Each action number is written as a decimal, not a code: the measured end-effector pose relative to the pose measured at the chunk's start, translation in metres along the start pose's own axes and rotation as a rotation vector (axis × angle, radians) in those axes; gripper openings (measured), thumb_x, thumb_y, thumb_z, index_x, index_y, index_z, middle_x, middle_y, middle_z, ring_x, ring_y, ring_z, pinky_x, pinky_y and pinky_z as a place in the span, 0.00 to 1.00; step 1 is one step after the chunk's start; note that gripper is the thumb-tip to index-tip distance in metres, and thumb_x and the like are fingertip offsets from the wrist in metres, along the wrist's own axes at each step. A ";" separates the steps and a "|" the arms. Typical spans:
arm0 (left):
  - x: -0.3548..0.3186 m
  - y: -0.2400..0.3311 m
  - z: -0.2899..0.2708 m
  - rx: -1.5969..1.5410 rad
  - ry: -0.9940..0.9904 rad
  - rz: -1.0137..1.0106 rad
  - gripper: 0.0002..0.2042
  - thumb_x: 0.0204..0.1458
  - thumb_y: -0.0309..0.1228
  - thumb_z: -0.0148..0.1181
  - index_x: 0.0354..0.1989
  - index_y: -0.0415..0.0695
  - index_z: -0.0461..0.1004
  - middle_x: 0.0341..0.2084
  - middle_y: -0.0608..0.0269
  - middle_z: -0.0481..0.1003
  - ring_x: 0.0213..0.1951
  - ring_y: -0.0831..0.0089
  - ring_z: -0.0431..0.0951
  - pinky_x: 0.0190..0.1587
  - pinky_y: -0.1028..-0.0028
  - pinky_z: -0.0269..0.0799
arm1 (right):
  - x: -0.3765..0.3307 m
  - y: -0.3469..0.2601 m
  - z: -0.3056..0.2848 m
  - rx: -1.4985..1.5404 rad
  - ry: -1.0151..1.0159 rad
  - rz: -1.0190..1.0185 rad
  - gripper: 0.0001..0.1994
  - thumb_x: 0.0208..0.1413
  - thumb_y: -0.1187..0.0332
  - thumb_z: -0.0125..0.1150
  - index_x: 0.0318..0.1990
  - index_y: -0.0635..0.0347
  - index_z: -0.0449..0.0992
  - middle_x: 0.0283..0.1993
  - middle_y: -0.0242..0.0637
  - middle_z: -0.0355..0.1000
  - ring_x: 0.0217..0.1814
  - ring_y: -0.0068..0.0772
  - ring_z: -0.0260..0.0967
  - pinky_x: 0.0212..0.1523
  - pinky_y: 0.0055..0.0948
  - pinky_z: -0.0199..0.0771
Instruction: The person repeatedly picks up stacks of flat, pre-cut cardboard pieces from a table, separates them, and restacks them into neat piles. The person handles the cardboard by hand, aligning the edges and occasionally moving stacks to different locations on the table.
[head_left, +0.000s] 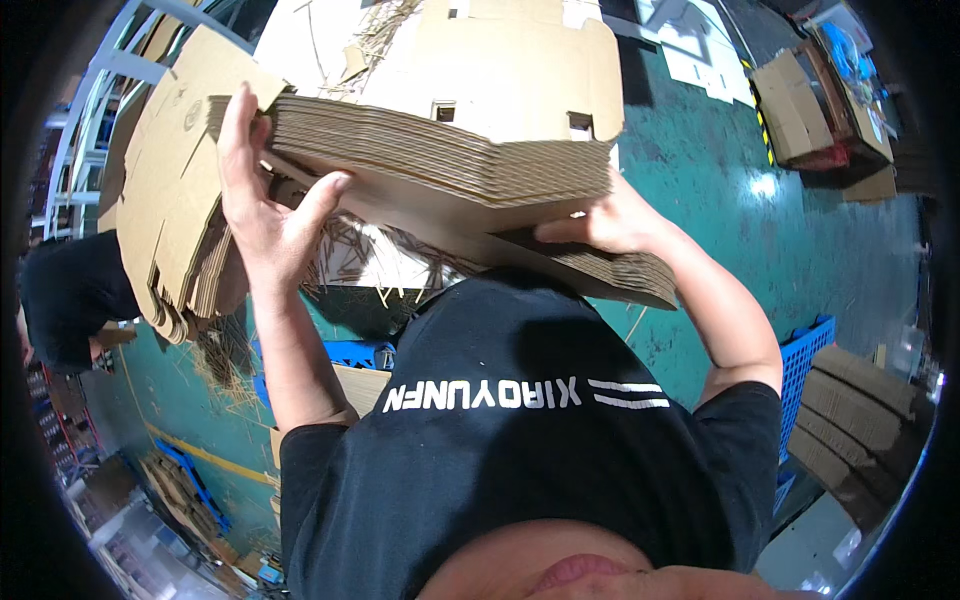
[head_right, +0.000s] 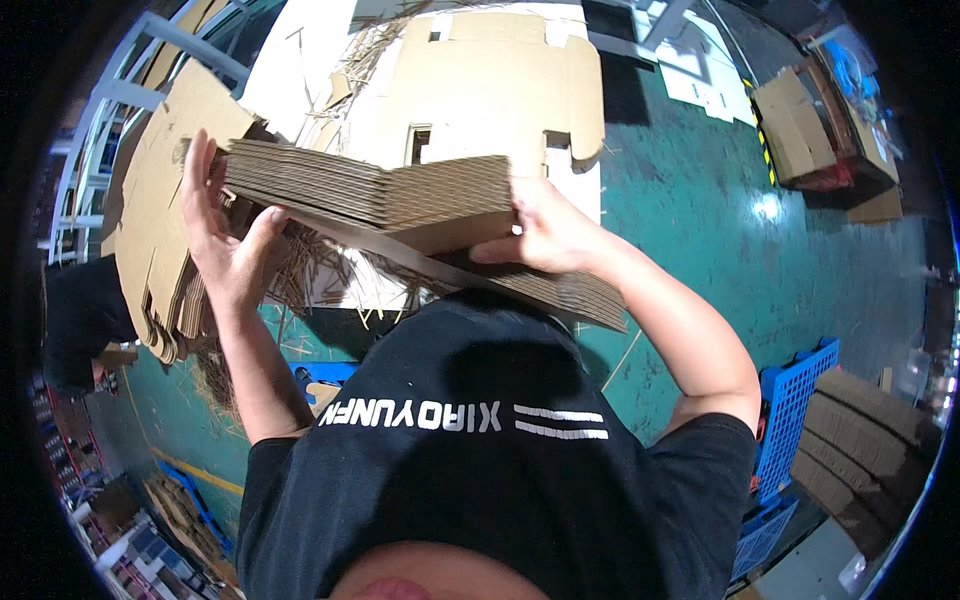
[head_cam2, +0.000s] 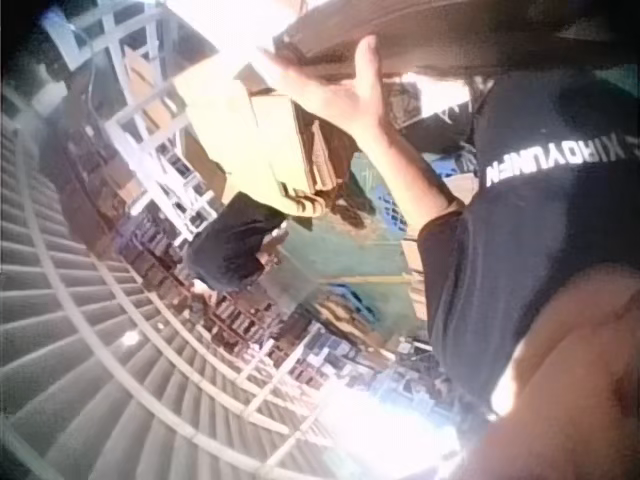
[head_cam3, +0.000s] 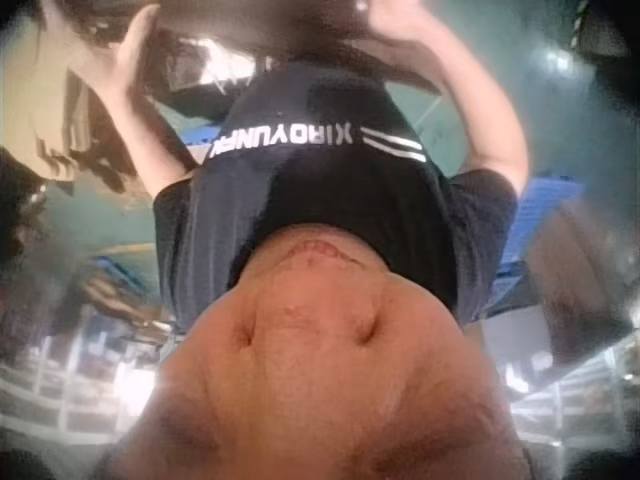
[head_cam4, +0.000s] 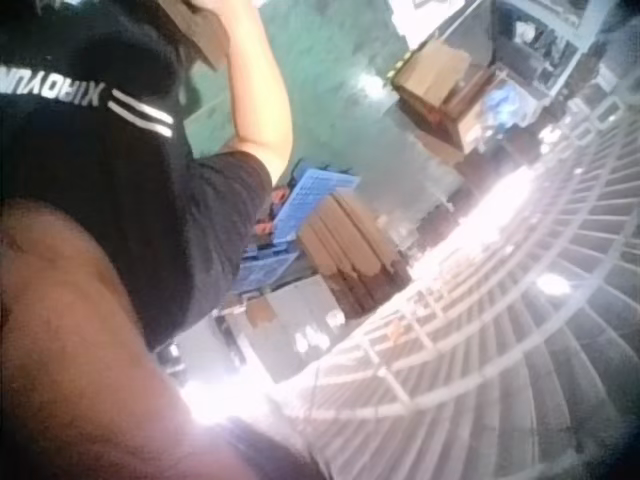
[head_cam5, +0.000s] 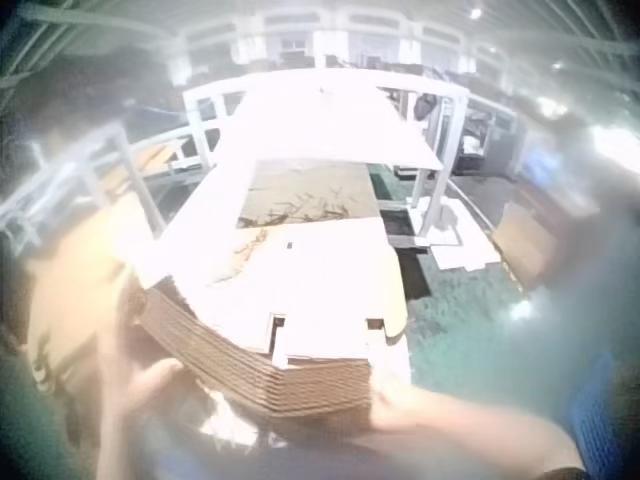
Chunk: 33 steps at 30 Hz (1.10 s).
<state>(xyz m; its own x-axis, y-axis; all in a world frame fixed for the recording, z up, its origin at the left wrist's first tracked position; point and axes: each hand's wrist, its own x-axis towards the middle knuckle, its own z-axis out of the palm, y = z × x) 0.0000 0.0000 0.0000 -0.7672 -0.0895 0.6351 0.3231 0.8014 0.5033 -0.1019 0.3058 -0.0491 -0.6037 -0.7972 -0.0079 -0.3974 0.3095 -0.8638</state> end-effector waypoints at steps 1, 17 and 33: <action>-0.006 -0.002 0.005 -0.141 0.146 -0.016 0.45 0.40 0.31 0.72 0.66 0.39 0.49 0.66 0.50 0.51 0.66 0.60 0.54 0.65 0.52 0.53 | -0.001 -0.003 -0.002 0.112 -0.027 0.049 0.31 0.38 0.67 0.74 0.54 0.60 0.70 0.52 0.45 0.71 0.55 0.41 0.66 0.58 0.41 0.64; -0.026 -0.030 0.015 -0.705 0.156 -0.698 0.32 0.22 0.18 0.74 0.44 0.39 0.69 0.36 0.59 0.77 0.39 0.71 0.77 0.44 0.70 0.75 | -0.042 -0.005 -0.093 -0.604 -0.117 0.540 0.36 0.34 0.60 0.76 0.54 0.60 0.68 0.54 0.44 0.67 0.56 0.40 0.66 0.58 0.33 0.66; -0.087 -0.012 0.021 -0.441 0.075 -0.217 0.51 0.23 0.27 0.80 0.62 0.39 0.54 0.47 0.57 0.70 0.48 0.70 0.72 0.51 0.70 0.70 | -0.069 -0.022 -0.050 0.569 0.463 0.385 0.30 0.58 0.60 0.55 0.66 0.55 0.53 0.60 0.44 0.65 0.61 0.38 0.63 0.60 0.38 0.66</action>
<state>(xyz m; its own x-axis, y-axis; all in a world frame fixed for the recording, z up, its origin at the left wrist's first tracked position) 0.0518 0.0105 -0.0736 -0.8061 -0.2816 0.5206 0.3764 0.4350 0.8180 -0.0858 0.3801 -0.0050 -0.8992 -0.3562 -0.2542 0.2306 0.1078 -0.9670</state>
